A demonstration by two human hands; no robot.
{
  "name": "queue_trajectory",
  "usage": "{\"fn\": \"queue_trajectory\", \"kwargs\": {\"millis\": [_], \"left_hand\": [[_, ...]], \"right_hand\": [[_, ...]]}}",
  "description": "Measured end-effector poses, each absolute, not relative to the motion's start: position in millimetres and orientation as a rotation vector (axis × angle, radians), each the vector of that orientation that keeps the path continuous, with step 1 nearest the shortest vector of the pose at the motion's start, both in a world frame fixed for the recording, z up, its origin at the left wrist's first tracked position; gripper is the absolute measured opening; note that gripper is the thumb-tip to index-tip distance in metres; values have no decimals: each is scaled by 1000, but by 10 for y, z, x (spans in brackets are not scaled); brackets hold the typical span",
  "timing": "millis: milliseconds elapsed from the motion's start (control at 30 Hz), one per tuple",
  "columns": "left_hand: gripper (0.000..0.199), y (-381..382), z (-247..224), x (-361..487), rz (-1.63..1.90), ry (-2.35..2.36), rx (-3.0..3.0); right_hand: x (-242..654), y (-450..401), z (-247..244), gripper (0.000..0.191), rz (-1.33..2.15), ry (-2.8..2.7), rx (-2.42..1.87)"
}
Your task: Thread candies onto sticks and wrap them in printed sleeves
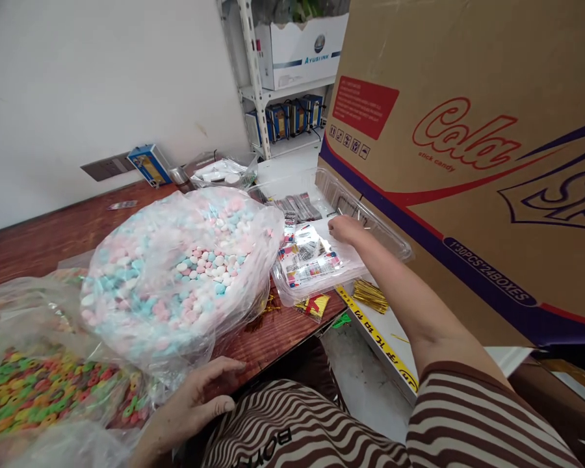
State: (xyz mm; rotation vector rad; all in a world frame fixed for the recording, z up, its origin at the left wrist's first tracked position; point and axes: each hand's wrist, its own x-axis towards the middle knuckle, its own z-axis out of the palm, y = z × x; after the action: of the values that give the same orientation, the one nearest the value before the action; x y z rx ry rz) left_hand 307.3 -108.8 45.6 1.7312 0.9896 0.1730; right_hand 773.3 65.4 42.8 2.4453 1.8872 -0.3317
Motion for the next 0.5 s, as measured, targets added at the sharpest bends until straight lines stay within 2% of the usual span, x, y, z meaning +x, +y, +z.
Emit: {"fn": "queue_trajectory", "kwargs": {"millis": [200, 333, 367, 400, 467, 500], "left_hand": [[49, -1124, 436, 3006, 193, 1021, 1753], [39, -1141, 435, 3056, 346, 1093, 1686], [35, -1143, 450, 3102, 421, 1133, 1649], [31, -1142, 470, 3162, 509, 1175, 1603], [29, -1128, 521, 3304, 752, 1227, 1472], [32, -1114, 544, 3373, 875, 1217, 1382]], "right_hand": [[7764, 599, 652, 32, -187, 1966, 2794], [7364, 301, 1000, 35, -101, 2267, 2934], [7162, 161, 1074, 32, -317, 2529, 2973], [6928, 1, 1128, 32, -750, 2774, 2873], [6416, -355, 1152, 38, -1859, 2794, 2263], [6167, -530, 1119, 41, -2254, 2618, 1967]]}}
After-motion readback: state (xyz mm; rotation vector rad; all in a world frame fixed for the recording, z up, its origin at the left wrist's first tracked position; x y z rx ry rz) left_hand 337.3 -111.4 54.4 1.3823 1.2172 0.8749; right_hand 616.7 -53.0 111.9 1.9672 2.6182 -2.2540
